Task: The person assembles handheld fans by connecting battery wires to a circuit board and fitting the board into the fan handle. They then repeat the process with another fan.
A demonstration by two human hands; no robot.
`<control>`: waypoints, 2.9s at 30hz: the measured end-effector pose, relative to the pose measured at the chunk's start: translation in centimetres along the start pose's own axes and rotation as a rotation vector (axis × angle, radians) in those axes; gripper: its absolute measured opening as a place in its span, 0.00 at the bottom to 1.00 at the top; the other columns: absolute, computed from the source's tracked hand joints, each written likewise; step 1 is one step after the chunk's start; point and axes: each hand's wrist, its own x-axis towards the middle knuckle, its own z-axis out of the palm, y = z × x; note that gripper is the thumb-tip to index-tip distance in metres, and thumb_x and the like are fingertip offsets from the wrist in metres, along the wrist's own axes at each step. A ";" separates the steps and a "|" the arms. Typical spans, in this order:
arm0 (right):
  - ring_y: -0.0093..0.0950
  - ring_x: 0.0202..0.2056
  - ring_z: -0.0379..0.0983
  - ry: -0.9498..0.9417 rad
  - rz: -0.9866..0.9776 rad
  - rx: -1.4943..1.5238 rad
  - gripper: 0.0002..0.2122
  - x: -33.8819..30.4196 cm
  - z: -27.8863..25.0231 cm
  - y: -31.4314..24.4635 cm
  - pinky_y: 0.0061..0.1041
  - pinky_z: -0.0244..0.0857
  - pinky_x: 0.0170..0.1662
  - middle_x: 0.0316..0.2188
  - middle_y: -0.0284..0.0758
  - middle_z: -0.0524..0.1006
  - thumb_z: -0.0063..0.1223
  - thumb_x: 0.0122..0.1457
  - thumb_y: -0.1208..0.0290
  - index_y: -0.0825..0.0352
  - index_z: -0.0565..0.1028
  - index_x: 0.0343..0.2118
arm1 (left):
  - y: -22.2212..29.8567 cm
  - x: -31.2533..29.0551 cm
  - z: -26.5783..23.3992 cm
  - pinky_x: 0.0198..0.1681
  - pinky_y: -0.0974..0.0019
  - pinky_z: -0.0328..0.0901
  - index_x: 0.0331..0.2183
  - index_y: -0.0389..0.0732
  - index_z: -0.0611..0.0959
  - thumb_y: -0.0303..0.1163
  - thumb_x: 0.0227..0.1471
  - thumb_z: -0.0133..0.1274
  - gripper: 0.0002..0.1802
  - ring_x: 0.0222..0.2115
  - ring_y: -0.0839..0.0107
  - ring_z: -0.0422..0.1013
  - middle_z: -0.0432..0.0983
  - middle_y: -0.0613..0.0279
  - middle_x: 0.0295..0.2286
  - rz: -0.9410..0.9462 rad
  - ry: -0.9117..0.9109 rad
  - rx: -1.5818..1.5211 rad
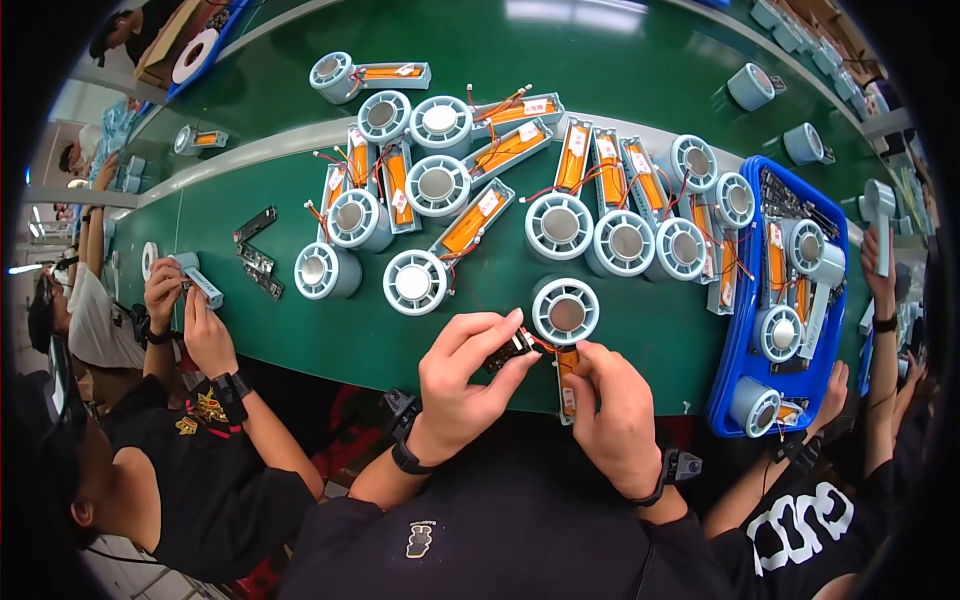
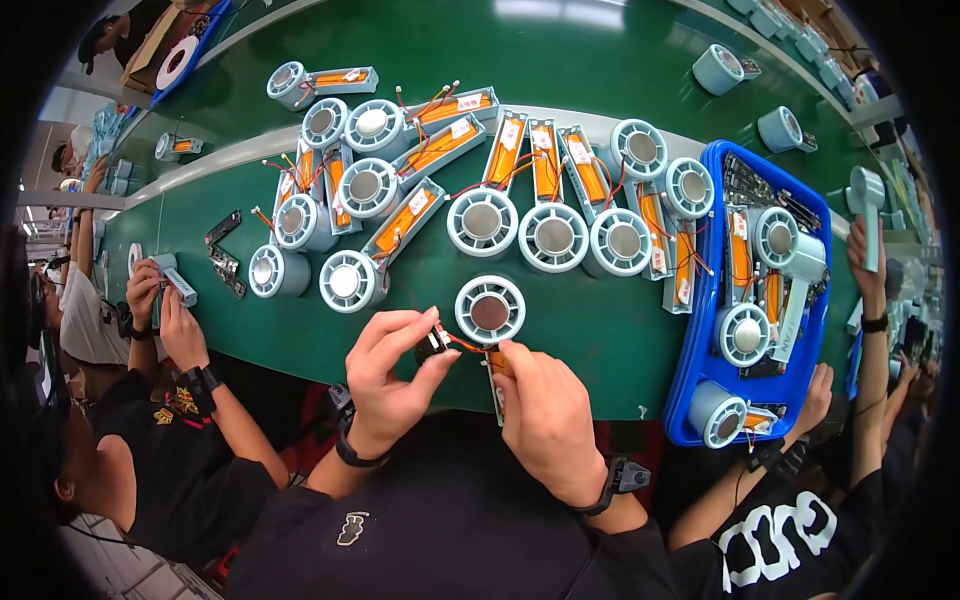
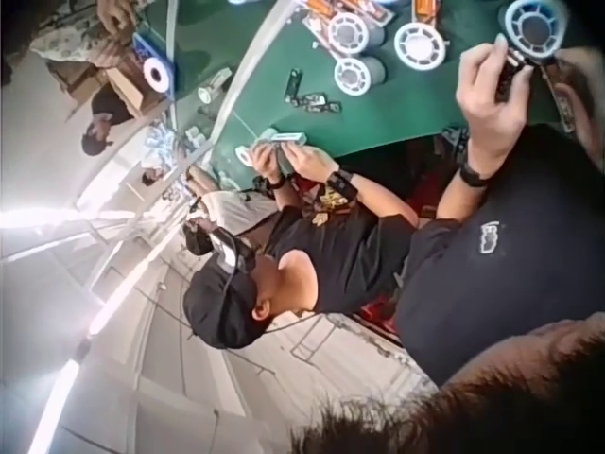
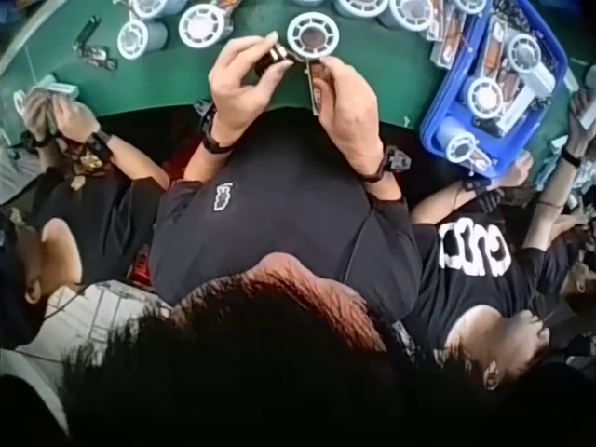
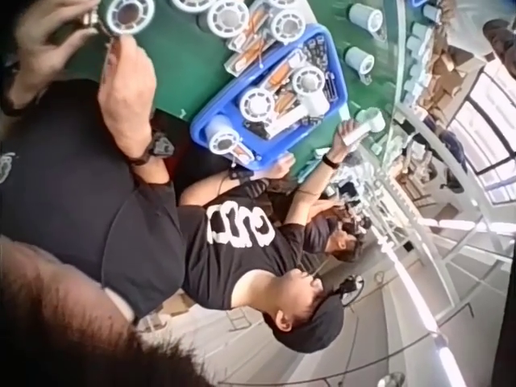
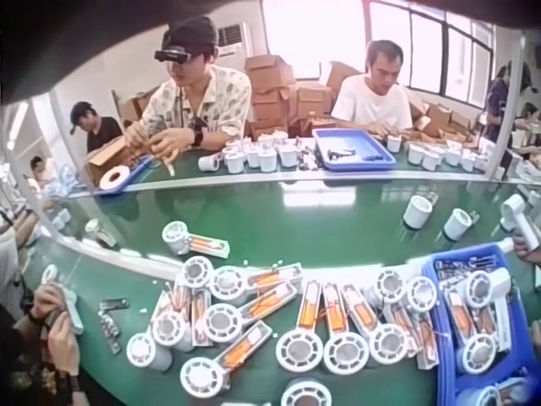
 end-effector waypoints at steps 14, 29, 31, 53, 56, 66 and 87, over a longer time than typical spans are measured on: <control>0.38 0.29 0.74 -0.282 0.023 -0.065 0.17 0.4 -2.3 -0.6 0.34 0.69 0.33 0.32 0.40 0.72 0.55 0.48 0.90 0.71 0.79 0.43 | -0.2 0.1 -0.9 0.34 0.67 0.73 0.47 0.38 0.86 0.19 0.43 0.69 0.26 0.32 0.66 0.77 0.78 0.57 0.38 0.019 0.001 0.049; 0.22 0.26 0.77 0.150 0.164 0.576 0.10 0.5 1.0 1.5 0.18 0.65 0.25 0.32 0.37 0.84 0.58 0.54 0.89 0.71 0.82 0.37 | -0.7 -0.6 0.0 0.49 0.59 0.69 0.42 0.46 0.89 0.22 0.37 0.71 0.25 0.49 0.57 0.71 0.77 0.60 0.49 0.248 -0.288 0.014; 0.23 0.27 0.78 0.104 0.144 0.564 0.09 0.5 0.6 1.8 0.19 0.67 0.28 0.32 0.37 0.84 0.58 0.54 0.89 0.71 0.82 0.36 | -0.5 -1.1 -0.1 0.45 0.60 0.70 0.42 0.46 0.88 0.23 0.37 0.71 0.25 0.44 0.60 0.73 0.79 0.61 0.47 0.246 -0.230 0.090; 0.22 0.22 0.72 -0.057 -0.288 0.349 0.10 2.8 -0.4 2.7 0.18 0.64 0.26 0.29 0.35 0.84 0.61 0.49 0.89 0.68 0.81 0.32 | -0.5 -0.7 -0.4 0.43 0.66 0.80 0.43 0.37 0.87 0.17 0.44 0.69 0.20 0.41 0.62 0.82 0.81 0.50 0.46 0.114 -0.258 -0.134; 0.22 0.22 0.72 -0.079 -0.166 0.360 0.10 2.5 -0.6 2.1 0.18 0.64 0.25 0.29 0.35 0.84 0.62 0.48 0.89 0.68 0.81 0.33 | -0.9 -1.0 0.0 0.45 0.65 0.80 0.42 0.36 0.88 0.14 0.45 0.66 0.19 0.42 0.61 0.82 0.80 0.48 0.46 0.109 -0.217 -0.212; 0.25 0.19 0.75 -0.110 -0.005 0.391 0.14 2.1 -0.4 1.5 0.20 0.67 0.25 0.28 0.37 0.84 0.64 0.49 0.88 0.71 0.81 0.40 | -1.6 -0.7 -0.1 0.43 0.66 0.80 0.41 0.36 0.88 0.13 0.46 0.66 0.17 0.41 0.62 0.82 0.80 0.48 0.46 0.141 -0.259 -0.213; 0.29 0.25 0.81 -0.035 -0.124 0.169 0.22 0.1 -0.1 0.5 0.24 0.72 0.30 0.29 0.40 0.85 0.59 0.49 0.90 0.72 0.80 0.51 | -0.2 -1.2 0.6 0.40 0.66 0.79 0.41 0.34 0.87 0.17 0.45 0.67 0.17 0.37 0.61 0.82 0.81 0.50 0.44 0.171 -0.190 -0.026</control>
